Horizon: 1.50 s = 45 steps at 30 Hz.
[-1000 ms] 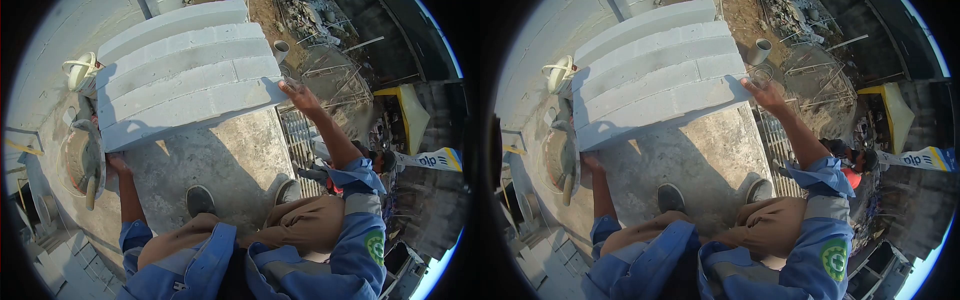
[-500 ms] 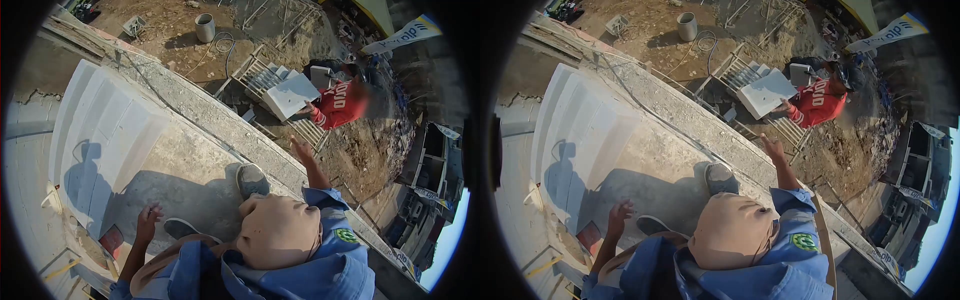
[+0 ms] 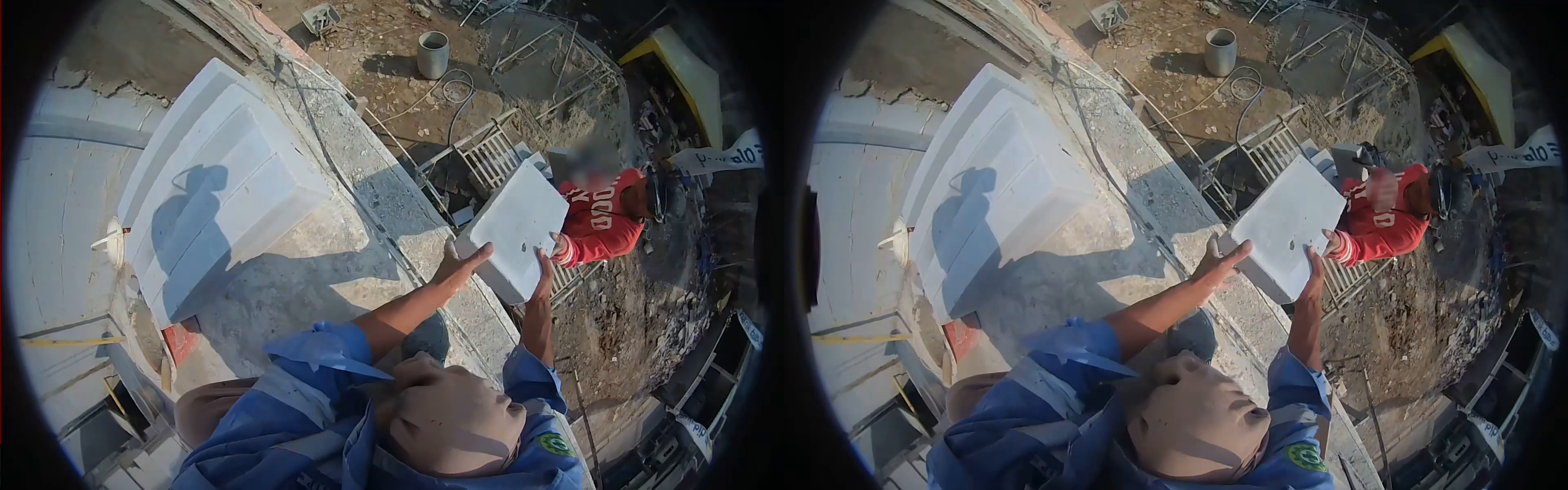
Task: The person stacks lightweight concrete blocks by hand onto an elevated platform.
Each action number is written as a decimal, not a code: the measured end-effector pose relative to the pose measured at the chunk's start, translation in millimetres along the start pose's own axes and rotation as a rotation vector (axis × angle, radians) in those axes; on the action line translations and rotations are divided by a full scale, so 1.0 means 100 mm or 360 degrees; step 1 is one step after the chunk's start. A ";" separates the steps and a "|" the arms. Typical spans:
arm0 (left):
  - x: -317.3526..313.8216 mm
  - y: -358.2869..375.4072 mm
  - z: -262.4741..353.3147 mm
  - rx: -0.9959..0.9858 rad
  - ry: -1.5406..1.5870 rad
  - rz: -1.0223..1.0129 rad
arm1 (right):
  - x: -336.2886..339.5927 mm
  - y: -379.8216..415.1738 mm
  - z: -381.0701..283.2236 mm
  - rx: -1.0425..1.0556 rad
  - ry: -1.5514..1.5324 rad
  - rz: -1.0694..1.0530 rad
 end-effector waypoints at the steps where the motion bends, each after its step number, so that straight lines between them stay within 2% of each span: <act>1: 0.02 0.15 0.08 -0.0077 0.0118 0.0340 | -0.15 0.09 0.07 -0.0047 0.0049 -0.0010; 2: 0.09 0.14 0.12 -0.0328 0.0316 0.0541 | -0.28 0.16 0.18 -0.0109 0.0087 -0.0025; 6: 0.85 0.35 -0.07 -0.0106 0.0345 0.0979 | -0.68 0.46 0.75 -0.0453 0.0114 -0.0088; 7: 0.99 0.29 -0.18 -0.0159 0.0350 0.0811 | -0.77 0.57 0.87 -0.0517 0.0113 -0.0053; 9: 1.33 0.47 -0.18 -0.0248 0.0365 0.0694 | -1.09 0.83 1.06 -0.0503 0.0139 -0.0191; 11: 1.59 1.19 -0.23 -0.0135 0.0230 0.0865 | -1.33 1.29 1.19 -0.0653 0.0284 -0.0120; 13: 1.95 1.85 -0.16 -0.0201 0.0331 0.0899 | -1.66 1.66 1.39 -0.0914 0.0046 -0.0367; 14: 2.15 2.16 -0.10 -0.0287 0.0411 0.0898 | -1.73 1.77 1.45 -0.1213 -0.0062 -0.0443; 15: 2.32 2.46 -0.07 -0.0251 0.0408 0.0846 | -1.82 1.73 1.53 -0.1247 -0.0030 -0.0475; 17: 2.74 2.88 -0.32 -0.0186 0.0418 0.0793 | -2.02 1.66 1.69 -0.1295 -0.0303 -0.0456; 18: 2.94 3.03 -0.47 -0.0158 0.0425 0.0806 | -1.98 1.50 1.80 -0.1182 -0.0071 -0.0362; 19: 3.16 3.18 -0.60 -0.0191 0.0445 0.0837 | -2.02 1.50 1.96 -0.1197 -0.0051 -0.0406; 21: 3.41 3.50 -0.94 -0.0150 0.0677 0.0764 | -1.94 1.69 2.30 -0.1310 0.0353 -0.0355; 23: 3.72 3.60 -1.52 -0.0165 0.0873 0.0774 | -2.04 1.72 2.52 -0.1341 0.0389 -0.0395; 25: 3.93 3.66 -1.97 -0.0146 0.1078 0.0724 | -2.15 1.98 2.68 -0.1635 0.0674 -0.0561; 26: 4.11 3.71 -2.12 -0.0168 0.1107 0.0777 | -2.35 2.15 2.78 -0.1726 0.0802 -0.0787; 27: 4.26 3.73 -2.25 -0.0184 0.1145 0.0830 | -2.41 2.19 2.86 -0.1705 0.0844 -0.0776; 29: 4.51 3.67 -2.43 -0.0202 0.1278 0.0792 | -2.30 2.39 3.07 -0.2050 0.1118 -0.0703; 31: 4.76 3.63 -2.55 -0.0221 0.1409 0.0767 | -2.30 2.51 3.27 -0.2069 0.1290 -0.0741; 33: 4.99 3.62 -2.60 -0.0206 0.1385 0.0907 | -2.31 2.61 3.35 -0.2068 0.1432 -0.0767; 37: 5.09 3.53 -2.75 -0.0102 0.1307 0.0829 | -2.51 2.74 3.36 -0.2164 0.1585 -0.0860; 39: 5.20 3.50 -2.90 -0.0207 0.1396 0.1117 | -2.59 2.74 3.36 -0.2202 0.1664 -0.0890; 40: 5.17 3.59 -2.86 -0.0190 0.1403 0.1126 | -2.64 2.57 3.32 -0.1879 0.1821 -0.0925; 42: 4.91 3.67 -2.83 -0.0194 0.1946 0.0995 | -2.95 2.47 3.26 -0.1284 0.1955 -0.0985; 43: 4.83 3.68 -2.84 -0.0179 0.1960 0.0997 | -2.97 2.45 3.33 -0.1298 0.1966 -0.0978; 45: 4.75 3.73 -2.80 -0.0436 0.2381 0.1104 | -3.26 2.48 3.41 -0.0917 0.2164 -0.1591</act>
Point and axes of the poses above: each hand's wrist, its own y-axis away from the middle knuckle, its own x-axis out of the back of the hand, z = x × y, the point moved 9 cm from there along -y, towards the middle knuckle, and after that the axes turned 14 degrees about -y, right-handed, at the moved point
